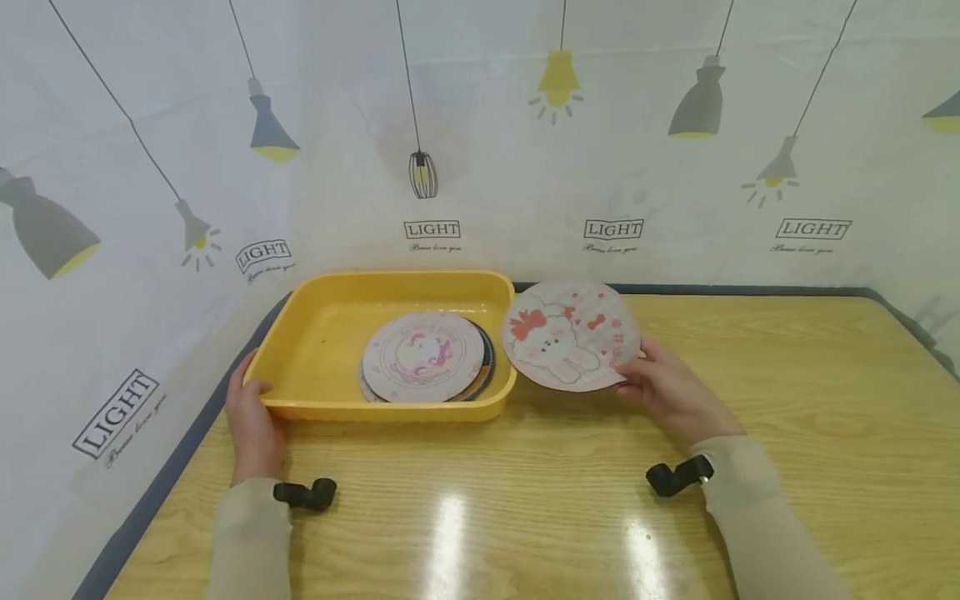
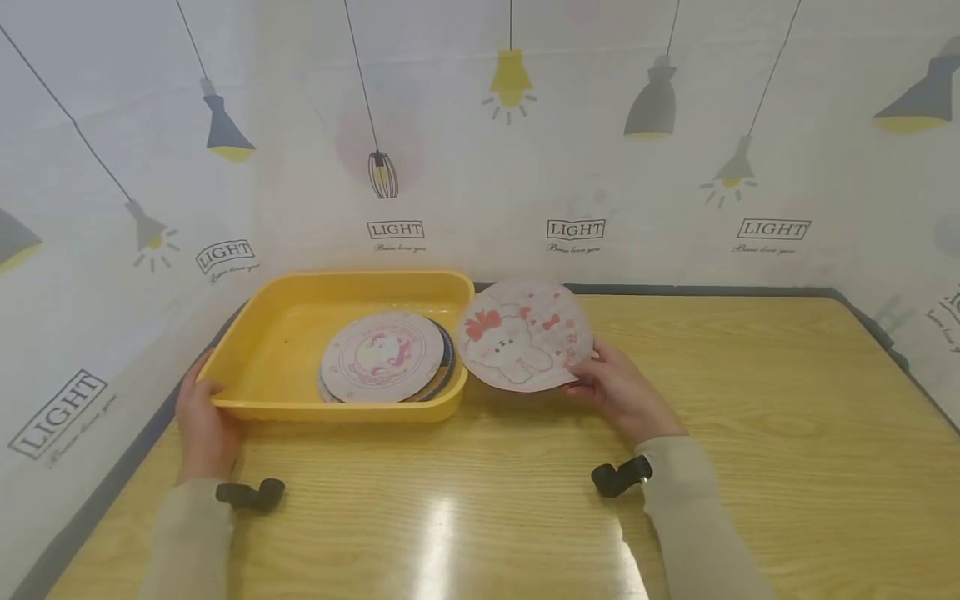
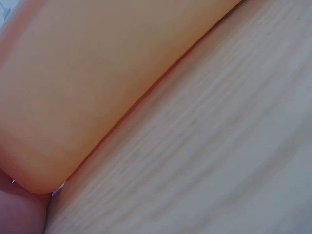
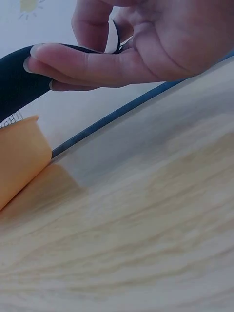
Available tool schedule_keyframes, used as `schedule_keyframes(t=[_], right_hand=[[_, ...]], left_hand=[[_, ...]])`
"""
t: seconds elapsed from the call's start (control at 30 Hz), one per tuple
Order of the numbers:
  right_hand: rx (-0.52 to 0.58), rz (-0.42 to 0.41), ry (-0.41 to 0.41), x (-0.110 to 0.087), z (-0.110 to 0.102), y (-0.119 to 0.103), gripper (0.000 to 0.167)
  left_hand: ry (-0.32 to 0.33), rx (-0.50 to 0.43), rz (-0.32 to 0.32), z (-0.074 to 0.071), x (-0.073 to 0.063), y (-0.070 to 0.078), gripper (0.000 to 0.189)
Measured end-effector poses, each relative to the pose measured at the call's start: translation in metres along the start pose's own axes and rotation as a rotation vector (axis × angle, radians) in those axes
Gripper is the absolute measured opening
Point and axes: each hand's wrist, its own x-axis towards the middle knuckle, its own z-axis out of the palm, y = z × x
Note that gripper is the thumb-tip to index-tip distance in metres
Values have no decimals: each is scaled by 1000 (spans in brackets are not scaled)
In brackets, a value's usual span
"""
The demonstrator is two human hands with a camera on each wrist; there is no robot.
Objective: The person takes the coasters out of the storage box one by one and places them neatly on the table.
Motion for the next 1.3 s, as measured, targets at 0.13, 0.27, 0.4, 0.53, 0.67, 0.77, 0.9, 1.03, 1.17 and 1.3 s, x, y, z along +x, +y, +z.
schedule_keyframes(t=[0.13,0.27,0.4,0.53,0.67,0.77,0.9,1.03,1.17,1.3], right_hand=[[14,-9,31,-4,-10,-4,50],[61,-4,74,-10,-22,-9,52],[108,-20,99,-15,-34,-15,51],[157,-55,112,-19,-48,-17,48],[211,-103,104,-24,-63,-14,44],[263,-133,101,-28,-75,-11,38],[304,-138,130,-34,-88,-10,33],[333,-136,170,-42,-95,-11,28],[374,-172,183,-48,-102,-12,25],[415,-217,198,-54,-111,-12,28]], left_hand=[[-9,0,-1,0,-1,0,53],[-13,4,-8,-1,-2,1,53],[-21,3,-8,-2,-2,3,53],[-19,10,-2,-1,-3,5,53],[-21,21,-14,0,-5,6,53],[-23,29,-24,0,-6,5,53],[-9,23,-11,0,-4,2,53],[-3,21,-3,0,-2,2,53],[-2,29,-7,0,-2,2,53],[4,18,-20,0,-2,1,53]])
